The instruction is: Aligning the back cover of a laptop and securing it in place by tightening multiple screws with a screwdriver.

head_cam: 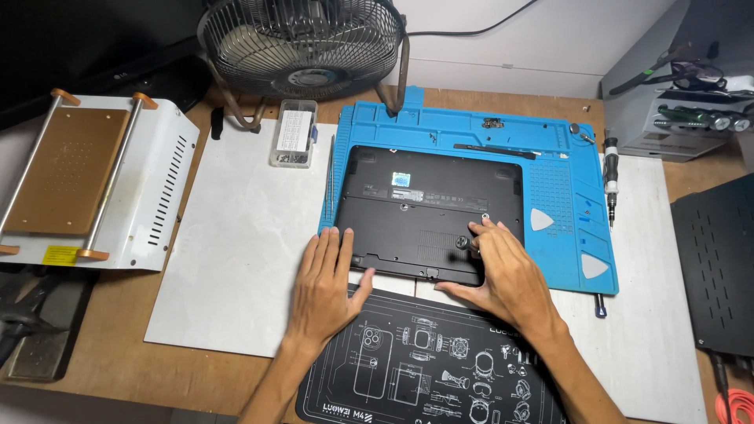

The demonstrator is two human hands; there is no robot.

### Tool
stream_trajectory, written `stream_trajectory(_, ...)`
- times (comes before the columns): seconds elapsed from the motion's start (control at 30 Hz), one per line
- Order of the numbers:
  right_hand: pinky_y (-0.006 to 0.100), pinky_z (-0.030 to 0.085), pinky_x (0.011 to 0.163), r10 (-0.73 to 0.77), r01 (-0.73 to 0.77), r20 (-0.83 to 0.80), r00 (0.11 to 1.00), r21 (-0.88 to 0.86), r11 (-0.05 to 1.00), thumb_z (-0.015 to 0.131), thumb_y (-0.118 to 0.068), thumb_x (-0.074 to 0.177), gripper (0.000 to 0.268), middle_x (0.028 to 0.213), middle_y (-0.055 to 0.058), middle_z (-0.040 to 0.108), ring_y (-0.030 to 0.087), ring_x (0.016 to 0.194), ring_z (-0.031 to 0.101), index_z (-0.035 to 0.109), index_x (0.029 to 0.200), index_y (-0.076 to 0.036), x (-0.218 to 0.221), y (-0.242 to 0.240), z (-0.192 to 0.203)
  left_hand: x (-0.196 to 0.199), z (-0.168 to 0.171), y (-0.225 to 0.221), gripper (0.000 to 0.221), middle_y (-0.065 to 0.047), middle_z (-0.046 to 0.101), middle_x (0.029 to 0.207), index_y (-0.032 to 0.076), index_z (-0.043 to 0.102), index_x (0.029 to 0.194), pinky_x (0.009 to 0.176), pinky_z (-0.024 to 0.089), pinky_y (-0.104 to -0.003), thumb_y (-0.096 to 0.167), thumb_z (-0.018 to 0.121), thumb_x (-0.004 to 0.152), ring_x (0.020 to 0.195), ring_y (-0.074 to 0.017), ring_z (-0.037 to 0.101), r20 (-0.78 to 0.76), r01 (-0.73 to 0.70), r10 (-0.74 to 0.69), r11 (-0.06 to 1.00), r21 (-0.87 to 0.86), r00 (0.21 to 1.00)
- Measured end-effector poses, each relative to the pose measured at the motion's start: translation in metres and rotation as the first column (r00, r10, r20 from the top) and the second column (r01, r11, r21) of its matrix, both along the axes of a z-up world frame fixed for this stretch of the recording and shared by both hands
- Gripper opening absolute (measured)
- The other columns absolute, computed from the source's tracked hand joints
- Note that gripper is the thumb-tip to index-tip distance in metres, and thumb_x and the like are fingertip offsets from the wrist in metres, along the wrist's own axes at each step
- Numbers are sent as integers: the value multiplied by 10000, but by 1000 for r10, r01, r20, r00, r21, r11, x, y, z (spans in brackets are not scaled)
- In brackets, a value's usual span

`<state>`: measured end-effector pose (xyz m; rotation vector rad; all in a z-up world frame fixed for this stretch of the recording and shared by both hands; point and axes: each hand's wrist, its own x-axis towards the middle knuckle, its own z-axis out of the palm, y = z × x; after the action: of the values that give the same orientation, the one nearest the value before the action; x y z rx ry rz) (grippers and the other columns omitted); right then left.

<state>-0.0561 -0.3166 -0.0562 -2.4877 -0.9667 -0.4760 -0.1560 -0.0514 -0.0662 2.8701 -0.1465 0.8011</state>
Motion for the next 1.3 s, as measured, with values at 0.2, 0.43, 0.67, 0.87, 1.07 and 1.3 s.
stream_trajectory(0.2,405,501,1101,-17,17,-7,1000,-25,1000,918,-539,602,646,1216,96,731,290,1208,667,619,957,-91,-1,1,1,-1,-6,-7,620,-327,656,1186,-15,672,1228,1117,411,-480,485,728,866,1207,-441,617,27,-32,31,998,45,999)
stream_trajectory(0.43,407,498,1102,-18,19,9,1000,-35,999,898,-543,635,612,1232,99,728,290,1217,663,607,935,-97,-3,0,0,-3,-10,-6,514,-329,651,1220,-13,700,1208,1124,418,-461,376,751,876,1224,-426,608,37,-23,24,999,-33,999)
stream_trajectory(0.67,412,498,1098,-10,11,24,1000,-23,1000,893,-525,655,586,1230,113,730,295,1218,661,613,926,-87,-3,0,4,0,-13,-8,501,-284,654,1269,-30,692,1208,1165,386,-429,334,752,868,1276,-363,585,31,-11,14,995,-102,999)
stream_trajectory(0.87,401,530,1054,21,-22,43,999,8,1000,879,-437,720,486,1151,110,743,285,1148,693,609,899,-75,-12,-17,-14,-3,-12,-12,559,-285,646,1279,-59,665,1229,1184,363,-425,360,755,870,1302,-357,565,15,4,-3,998,-56,1000)
stream_trajectory(1.07,411,519,1061,50,-51,18,999,85,995,819,-342,814,341,1160,77,750,256,1142,699,602,843,-80,-22,-44,-26,4,-11,-27,602,-341,628,1266,-29,647,1277,1159,383,-496,429,713,892,1277,-437,568,1,45,-46,994,101,999)
stream_trajectory(1.3,424,465,1129,90,-83,96,991,-71,994,719,-303,899,225,1241,55,722,230,1211,657,609,893,-107,-22,-47,-20,30,-14,-74,533,-364,619,1251,16,616,1347,1132,380,-547,371,648,950,1260,-456,570,-81,334,-326,937,102,942)
